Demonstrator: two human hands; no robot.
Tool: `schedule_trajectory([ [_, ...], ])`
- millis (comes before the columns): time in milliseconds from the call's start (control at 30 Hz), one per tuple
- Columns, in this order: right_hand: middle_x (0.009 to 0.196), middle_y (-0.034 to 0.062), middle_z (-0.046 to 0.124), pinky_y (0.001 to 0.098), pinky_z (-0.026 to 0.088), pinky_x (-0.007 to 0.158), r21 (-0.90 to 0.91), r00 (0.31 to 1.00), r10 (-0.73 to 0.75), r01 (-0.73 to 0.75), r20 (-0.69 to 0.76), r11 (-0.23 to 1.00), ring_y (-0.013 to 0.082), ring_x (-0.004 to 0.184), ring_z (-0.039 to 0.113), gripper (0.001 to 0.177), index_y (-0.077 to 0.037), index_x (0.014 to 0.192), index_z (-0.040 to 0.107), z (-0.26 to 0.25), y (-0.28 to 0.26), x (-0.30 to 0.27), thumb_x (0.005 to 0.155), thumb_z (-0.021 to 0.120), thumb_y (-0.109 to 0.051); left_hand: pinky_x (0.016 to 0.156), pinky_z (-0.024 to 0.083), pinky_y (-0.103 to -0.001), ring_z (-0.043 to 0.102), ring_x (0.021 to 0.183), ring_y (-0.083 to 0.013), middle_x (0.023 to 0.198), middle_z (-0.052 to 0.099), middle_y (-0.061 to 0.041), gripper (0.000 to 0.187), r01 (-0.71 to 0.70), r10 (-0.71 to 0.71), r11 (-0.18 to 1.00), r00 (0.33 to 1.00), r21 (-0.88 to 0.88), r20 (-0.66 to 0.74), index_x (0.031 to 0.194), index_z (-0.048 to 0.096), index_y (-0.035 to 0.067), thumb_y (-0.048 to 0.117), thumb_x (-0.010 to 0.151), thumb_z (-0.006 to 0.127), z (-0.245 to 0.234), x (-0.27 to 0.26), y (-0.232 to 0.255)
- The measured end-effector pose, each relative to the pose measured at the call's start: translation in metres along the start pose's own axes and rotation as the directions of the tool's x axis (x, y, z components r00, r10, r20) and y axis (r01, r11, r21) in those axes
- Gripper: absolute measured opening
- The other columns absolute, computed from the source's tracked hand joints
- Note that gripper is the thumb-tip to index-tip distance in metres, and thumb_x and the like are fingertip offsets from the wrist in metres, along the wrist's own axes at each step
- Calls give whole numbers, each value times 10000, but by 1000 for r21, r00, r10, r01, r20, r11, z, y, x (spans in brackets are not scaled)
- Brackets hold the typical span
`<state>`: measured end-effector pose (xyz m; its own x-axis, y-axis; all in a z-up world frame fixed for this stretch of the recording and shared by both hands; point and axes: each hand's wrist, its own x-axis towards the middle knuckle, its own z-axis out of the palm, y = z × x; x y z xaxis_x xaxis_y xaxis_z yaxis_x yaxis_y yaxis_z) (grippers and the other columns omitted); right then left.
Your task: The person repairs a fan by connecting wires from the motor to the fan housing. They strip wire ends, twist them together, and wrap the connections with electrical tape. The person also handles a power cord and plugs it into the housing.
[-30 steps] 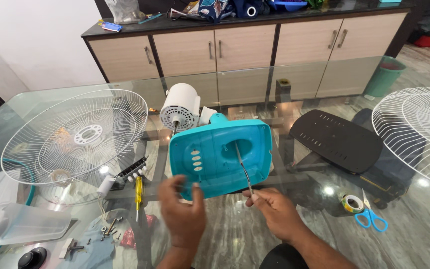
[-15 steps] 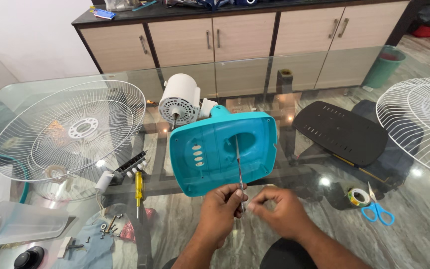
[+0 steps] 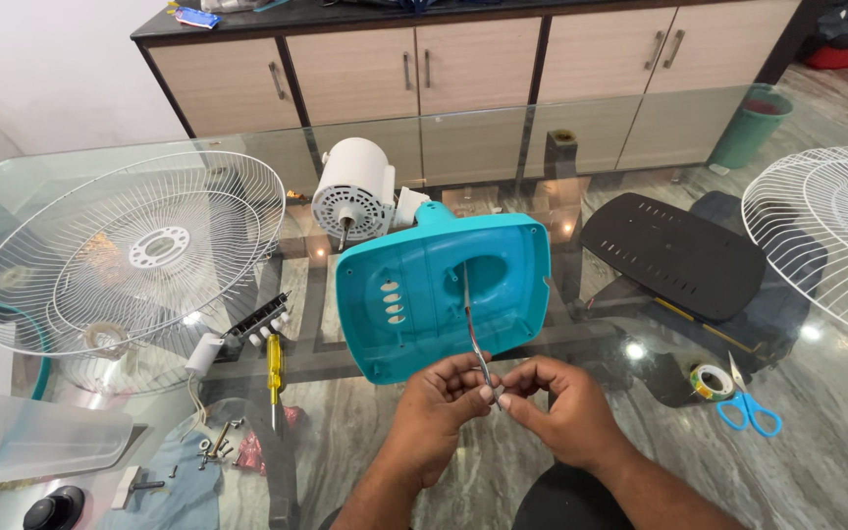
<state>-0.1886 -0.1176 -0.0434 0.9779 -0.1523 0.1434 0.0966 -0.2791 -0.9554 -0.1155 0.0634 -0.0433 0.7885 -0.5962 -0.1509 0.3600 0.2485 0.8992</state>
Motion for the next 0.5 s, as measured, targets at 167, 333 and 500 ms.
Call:
schedule_trajectory([
  [167, 884, 30, 807, 291, 614, 746, -65, 998, -64, 63, -2, 996, 122, 793, 753, 282, -54, 1021, 760, 5, -7, -4, 761, 844, -124, 777, 595, -289, 703, 807, -122, 947, 748, -78, 364, 36, -36, 999, 999, -2, -20, 1286, 652, -37, 52, 933, 663, -1, 0, 0],
  [333, 846, 35, 820, 288, 636, 725, -131, 997, -79, 80, 13, 988, 125, 785, 787, 214, -48, 956, 786, 7, -11, -5, 783, 847, -160, 694, 564, -272, 674, 722, -107, 867, 746, -59, 326, 56, -56, 998, 998, 0, -35, 1254, 693, -35, 97, 958, 655, -1, 2, -1],
  [500, 801, 21, 804, 293, 629, 710, -169, 996, -60, 69, 59, 983, 131, 749, 779, 153, -60, 895, 767, 9, -14, -3, 804, 819, -172, 616, 517, -264, 634, 665, -101, 767, 697, -53, 238, 67, -65, 996, 997, 54, -45, 1151, 717, -27, 91, 947, 690, -2, 3, 2],
])
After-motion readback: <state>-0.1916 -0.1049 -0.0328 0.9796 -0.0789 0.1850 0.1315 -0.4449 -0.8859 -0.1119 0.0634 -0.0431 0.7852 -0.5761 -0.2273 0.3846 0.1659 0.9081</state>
